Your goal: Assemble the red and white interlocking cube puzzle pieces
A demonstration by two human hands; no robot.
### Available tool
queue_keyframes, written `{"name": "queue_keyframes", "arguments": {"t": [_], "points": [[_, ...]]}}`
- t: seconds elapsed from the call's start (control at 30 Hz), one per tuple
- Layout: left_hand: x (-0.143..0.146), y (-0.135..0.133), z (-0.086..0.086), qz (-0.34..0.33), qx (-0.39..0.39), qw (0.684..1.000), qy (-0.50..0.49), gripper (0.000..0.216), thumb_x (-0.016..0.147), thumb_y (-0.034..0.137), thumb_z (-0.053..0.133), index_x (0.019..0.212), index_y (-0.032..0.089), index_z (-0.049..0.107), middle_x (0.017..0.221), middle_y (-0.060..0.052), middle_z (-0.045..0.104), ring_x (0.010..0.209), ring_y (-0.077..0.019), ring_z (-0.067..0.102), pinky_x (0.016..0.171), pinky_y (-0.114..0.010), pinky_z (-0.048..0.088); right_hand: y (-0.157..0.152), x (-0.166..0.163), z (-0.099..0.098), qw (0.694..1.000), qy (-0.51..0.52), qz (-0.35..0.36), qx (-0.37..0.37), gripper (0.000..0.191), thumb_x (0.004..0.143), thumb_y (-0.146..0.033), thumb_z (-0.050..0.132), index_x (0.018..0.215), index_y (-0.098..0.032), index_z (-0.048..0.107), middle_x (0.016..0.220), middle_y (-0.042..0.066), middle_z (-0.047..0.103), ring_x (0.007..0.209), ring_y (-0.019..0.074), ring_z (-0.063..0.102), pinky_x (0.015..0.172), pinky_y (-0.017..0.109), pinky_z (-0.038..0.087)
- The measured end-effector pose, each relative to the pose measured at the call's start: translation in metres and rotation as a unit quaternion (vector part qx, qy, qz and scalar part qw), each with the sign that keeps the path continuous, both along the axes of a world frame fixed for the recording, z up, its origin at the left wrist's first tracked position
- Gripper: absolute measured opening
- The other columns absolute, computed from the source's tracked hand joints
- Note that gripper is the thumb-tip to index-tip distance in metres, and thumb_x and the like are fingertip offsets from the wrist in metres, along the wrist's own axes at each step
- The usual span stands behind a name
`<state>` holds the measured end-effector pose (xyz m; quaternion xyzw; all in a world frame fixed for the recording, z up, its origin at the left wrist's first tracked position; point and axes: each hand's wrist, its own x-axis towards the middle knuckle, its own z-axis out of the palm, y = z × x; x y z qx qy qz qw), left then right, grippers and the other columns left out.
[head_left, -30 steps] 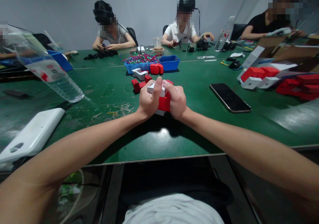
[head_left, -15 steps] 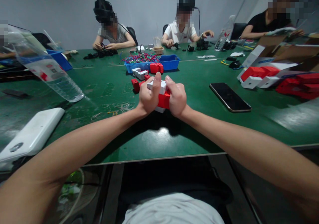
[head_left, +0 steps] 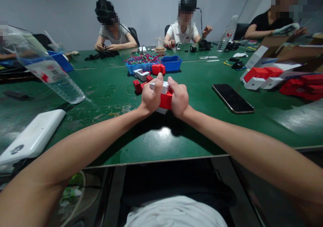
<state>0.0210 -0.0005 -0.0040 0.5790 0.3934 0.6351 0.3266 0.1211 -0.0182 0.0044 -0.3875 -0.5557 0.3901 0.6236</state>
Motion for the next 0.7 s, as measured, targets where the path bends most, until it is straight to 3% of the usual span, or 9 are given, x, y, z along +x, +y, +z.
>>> {"name": "queue_keyframes", "arguments": {"t": [0.27, 0.47, 0.6, 0.7], "points": [[-0.001, 0.003, 0.003, -0.038, -0.017, 0.999, 0.002, 0.055, 0.087, 0.065, 0.059, 0.056, 0.021, 0.047, 0.051, 0.003, 0.04, 0.056, -0.0125, 0.049, 0.054, -0.028, 0.036, 0.002, 0.001, 0.002, 1.0, 0.005, -0.023, -0.009, 0.059, 0.09, -0.066, 0.049, 0.051, -0.022, 0.039, 0.049, -0.004, 0.036, 0.049, 0.0104, 0.037, 0.052, 0.027, 0.033], [-0.003, 0.007, -0.006, -0.05, -0.025, 0.998, -0.002, 0.053, 0.086, 0.065, 0.059, 0.059, 0.021, 0.047, 0.054, 0.002, 0.043, 0.06, -0.0146, 0.051, 0.058, -0.029, 0.039, 0.001, -0.004, -0.012, 1.0, -0.007, -0.02, 0.012, 0.058, 0.088, -0.066, 0.051, 0.052, -0.022, 0.041, 0.051, -0.003, 0.039, 0.051, 0.011, 0.038, 0.052, 0.028, 0.031], [0.001, 0.004, -0.009, -0.022, -0.028, 0.999, -0.039, 0.056, 0.087, 0.071, 0.052, 0.063, 0.021, 0.047, 0.057, 0.001, 0.045, 0.06, -0.0137, 0.05, 0.056, -0.028, 0.039, -0.003, -0.004, -0.017, 0.996, -0.049, -0.03, 0.071, 0.051, 0.093, -0.056, 0.05, 0.057, -0.02, 0.054, 0.058, -0.001, 0.054, 0.062, 0.0145, 0.053, 0.062, 0.028, 0.04], [0.005, 0.001, -0.007, -0.005, -0.039, 0.996, -0.082, 0.053, 0.091, 0.07, 0.046, 0.071, 0.021, 0.053, 0.06, 0.001, 0.048, 0.062, -0.0143, 0.052, 0.057, -0.028, 0.041, -0.01, -0.005, -0.015, 0.989, -0.077, -0.021, 0.124, 0.042, 0.095, -0.052, 0.048, 0.075, -0.022, 0.069, 0.08, 0.003, 0.07, 0.08, 0.019, 0.064, 0.077, 0.031, 0.047]]}}
